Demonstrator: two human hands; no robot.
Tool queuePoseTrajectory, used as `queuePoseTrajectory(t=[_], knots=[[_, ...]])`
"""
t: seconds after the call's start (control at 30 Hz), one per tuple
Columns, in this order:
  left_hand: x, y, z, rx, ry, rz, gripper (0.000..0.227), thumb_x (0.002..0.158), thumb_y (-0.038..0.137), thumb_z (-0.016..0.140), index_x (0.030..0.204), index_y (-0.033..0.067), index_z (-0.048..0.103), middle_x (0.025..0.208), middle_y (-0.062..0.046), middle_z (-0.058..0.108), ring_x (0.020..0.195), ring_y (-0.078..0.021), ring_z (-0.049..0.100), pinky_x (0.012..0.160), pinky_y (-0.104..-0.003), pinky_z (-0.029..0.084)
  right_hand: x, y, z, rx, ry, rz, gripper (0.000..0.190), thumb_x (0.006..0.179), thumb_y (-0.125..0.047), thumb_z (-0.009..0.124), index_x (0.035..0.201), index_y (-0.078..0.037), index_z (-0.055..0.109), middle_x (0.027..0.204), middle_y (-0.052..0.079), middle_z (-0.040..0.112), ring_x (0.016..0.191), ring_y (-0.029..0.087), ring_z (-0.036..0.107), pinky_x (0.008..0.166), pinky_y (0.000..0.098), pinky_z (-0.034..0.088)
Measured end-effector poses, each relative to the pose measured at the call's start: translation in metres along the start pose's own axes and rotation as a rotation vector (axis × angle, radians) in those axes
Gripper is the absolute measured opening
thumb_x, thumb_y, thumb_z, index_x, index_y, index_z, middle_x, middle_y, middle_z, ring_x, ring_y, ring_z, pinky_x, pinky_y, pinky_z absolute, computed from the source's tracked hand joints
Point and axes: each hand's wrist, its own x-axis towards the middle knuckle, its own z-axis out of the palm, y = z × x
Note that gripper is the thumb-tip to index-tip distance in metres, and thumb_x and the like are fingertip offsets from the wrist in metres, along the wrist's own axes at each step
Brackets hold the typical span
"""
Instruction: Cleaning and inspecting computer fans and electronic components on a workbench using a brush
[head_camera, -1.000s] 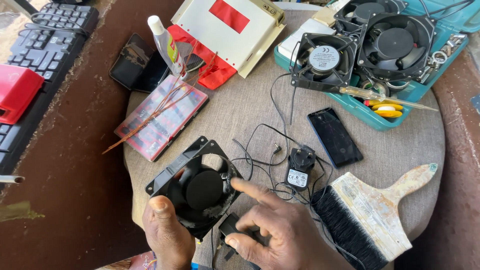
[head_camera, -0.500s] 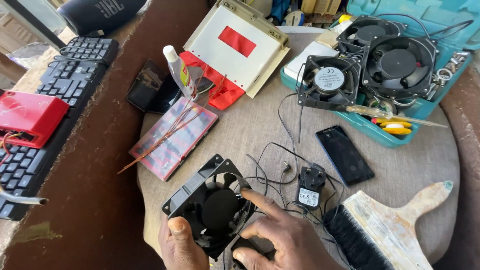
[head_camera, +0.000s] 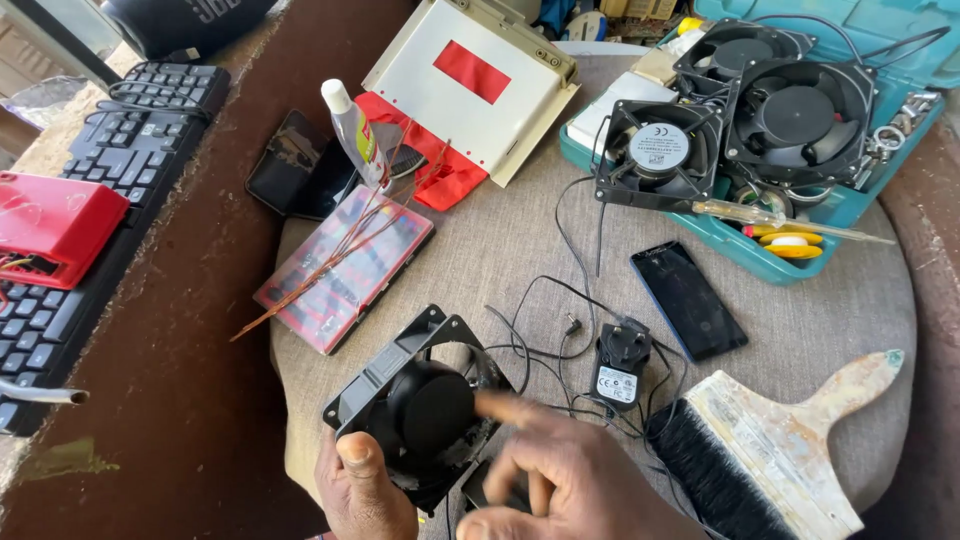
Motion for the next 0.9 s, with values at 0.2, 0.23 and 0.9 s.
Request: queuePoseTrajectory(t=[0.2,0.23,0.9], knots=[[0.009,-0.025,-0.015,0.042,0.013,-0.018,0.085,0.082,0.087,0.051,0.097,0.0065,0.072,0.074,0.004,0.047,0.075,-0.012,0.049,0.073,-0.031,0.05,-0.032,0.011,0.007,0.008,0.293,-0.19,0.056,0.097,-0.031,0.075,0.06,-0.015,0.036,0.054,-0.004,0.037,0.047,0.008,0.034,0.047,0.0332,0.029],[0.009,-0.023,-0.013,0.037,0.001,-0.017,0.085,0.082,0.087,0.051,0.097,0.0065,0.072,0.074,0.004,0.047,0.075,-0.012,0.049,0.073,-0.031,0.05,-0.036,0.017,0.009,0.001,0.303,-0.187,0.056,0.097,-0.031,0.075,0.06,-0.015,0.036,0.054,-0.004,0.037,0.047,0.008,0.034,0.047,0.0332,0.029],[0.071,0.034,0.068,-0.429,-0.026,-0.4,0.091,0.077,0.077,0.048,0.131,0.0068,0.067,0.12,-0.016,0.076,0.109,-0.0302,0.074,0.088,-0.045,0.063,-0.084,0.033,-0.039,-0.1,0.727,0.049,0.052,0.08,-0.017,0.08,0.051,-0.015,0.036,0.046,-0.005,0.045,0.043,0.005,0.036,0.044,0.0279,0.031]])
